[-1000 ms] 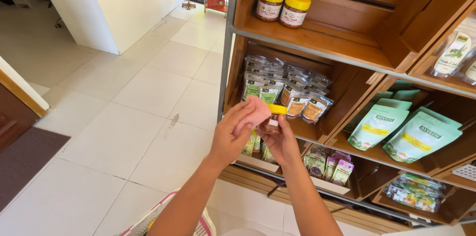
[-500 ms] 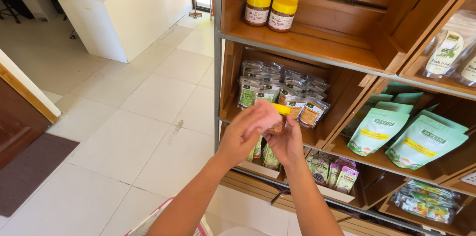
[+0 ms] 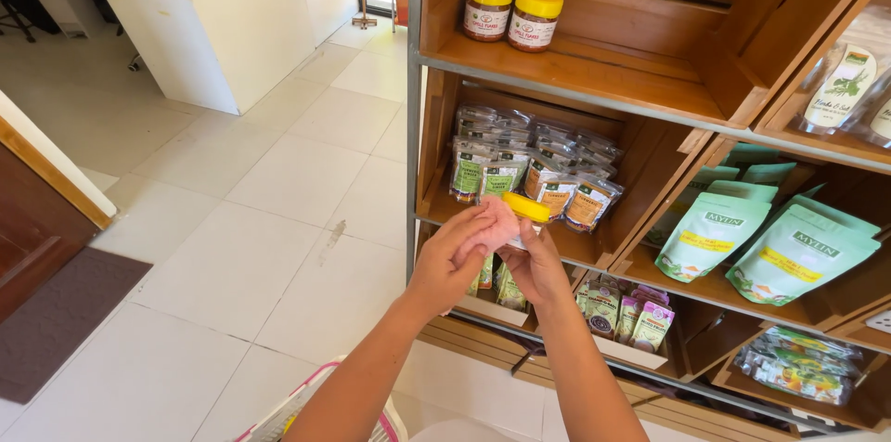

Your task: Wiping down jars and spice bottles with a pink cloth and placing them onto a wooden display shelf.

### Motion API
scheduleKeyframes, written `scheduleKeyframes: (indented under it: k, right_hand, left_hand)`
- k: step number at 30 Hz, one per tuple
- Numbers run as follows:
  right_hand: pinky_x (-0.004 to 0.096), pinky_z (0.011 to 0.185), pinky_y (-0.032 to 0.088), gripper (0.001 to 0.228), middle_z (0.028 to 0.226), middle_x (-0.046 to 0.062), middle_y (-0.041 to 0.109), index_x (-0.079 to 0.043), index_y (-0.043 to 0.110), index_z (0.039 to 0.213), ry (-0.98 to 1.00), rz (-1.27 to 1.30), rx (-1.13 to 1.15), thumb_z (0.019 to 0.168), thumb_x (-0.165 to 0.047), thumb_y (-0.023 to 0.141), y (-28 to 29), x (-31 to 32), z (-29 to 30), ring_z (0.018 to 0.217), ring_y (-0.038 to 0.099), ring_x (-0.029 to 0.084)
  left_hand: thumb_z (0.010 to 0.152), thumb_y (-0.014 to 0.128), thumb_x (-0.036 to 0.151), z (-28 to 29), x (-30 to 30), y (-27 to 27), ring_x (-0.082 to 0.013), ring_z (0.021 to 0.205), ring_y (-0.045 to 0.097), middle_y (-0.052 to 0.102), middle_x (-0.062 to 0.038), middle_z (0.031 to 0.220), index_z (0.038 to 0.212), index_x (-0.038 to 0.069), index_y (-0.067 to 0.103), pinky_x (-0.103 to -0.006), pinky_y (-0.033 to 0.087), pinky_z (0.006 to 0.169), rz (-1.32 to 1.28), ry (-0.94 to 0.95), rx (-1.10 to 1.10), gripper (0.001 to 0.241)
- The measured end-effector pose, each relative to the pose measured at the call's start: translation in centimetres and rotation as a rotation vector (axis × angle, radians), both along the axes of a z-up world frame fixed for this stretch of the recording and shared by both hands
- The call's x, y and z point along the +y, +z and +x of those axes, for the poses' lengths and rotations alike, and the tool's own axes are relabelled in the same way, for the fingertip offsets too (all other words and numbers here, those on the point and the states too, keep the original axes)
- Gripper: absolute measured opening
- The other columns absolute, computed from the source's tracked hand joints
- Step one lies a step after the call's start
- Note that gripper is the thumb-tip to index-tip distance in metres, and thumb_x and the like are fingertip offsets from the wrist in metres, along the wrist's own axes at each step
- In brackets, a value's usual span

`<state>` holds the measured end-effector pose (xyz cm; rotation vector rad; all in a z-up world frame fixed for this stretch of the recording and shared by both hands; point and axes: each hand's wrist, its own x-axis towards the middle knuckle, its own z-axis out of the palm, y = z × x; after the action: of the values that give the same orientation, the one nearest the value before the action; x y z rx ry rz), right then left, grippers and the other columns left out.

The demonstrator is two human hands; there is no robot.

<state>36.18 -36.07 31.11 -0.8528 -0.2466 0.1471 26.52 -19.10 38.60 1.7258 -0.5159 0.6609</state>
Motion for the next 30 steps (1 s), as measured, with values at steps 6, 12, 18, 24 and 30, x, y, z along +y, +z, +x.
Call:
scheduleKeyframes:
  k: [6,12,18,24,30]
  right_hand:
    - [0.043,0.096,0.055,0.059,0.128,0.018,0.064,-0.005,0.046,0.144,-0.162,-0.12,-0.109,0.097,-0.037,0.061,1.9,1.4,-2.0,0.111,0.067,0.027]
    - [0.044,0.084,0.06,0.068,0.136,0.016,0.06,-0.011,0.034,0.157,-0.277,-0.342,-0.347,0.098,-0.032,0.061,-6.3,1.7,0.9,0.112,0.066,0.022]
    - [0.051,0.12,0.026,0.099,0.146,0.02,0.048,-0.006,0.024,0.161,-0.464,-0.539,-0.428,0.085,-0.039,0.079,1.6,6.1,-5.4,0.139,0.039,0.028]
    - [0.048,0.114,0.035,0.091,0.136,0.014,0.058,-0.007,0.042,0.151,-0.536,-0.556,-0.281,0.074,-0.015,0.089,-0.1,5.9,-4.8,0.127,0.051,0.021]
    - [0.045,0.11,0.041,0.076,0.135,0.009,0.058,-0.009,0.043,0.147,-0.56,-0.3,-0.311,0.083,-0.027,0.081,4.5,6.0,-5.6,0.123,0.054,0.017]
  left_hand:
    - [0.097,0.056,0.011,0.8,1.7,-2.7,-0.0374,0.128,0.053,0.055,-0.025,0.14,0.147,0.006,0.051,-0.0514,0.043,0.107,-0.582,-0.113,0.463,0.051]
    - [0.089,0.068,0.018,0.6,2.0,-6.0,-0.0339,0.074,0.069,0.068,-0.021,0.088,0.112,-0.001,0.062,-0.0371,0.052,0.052,-1.254,-0.508,1.098,0.03]
    - [0.088,0.071,0.016,0.8,3.4,-6.2,-0.0317,0.074,0.067,0.066,-0.016,0.084,0.102,0.005,0.06,-0.0344,0.049,0.051,-1.345,-0.469,1.084,0.021]
    - [0.091,0.069,0.02,0.6,3.3,-6.0,-0.0309,0.072,0.068,0.066,-0.017,0.089,0.117,0.008,0.061,-0.0301,0.047,0.045,-1.196,-0.69,1.191,0.03]
    - [0.094,0.061,0.012,1.4,3.3,-4.2,-0.0241,0.073,0.064,0.061,-0.013,0.097,0.139,0.01,0.051,-0.0246,0.046,0.042,-0.967,-0.696,1.017,0.047]
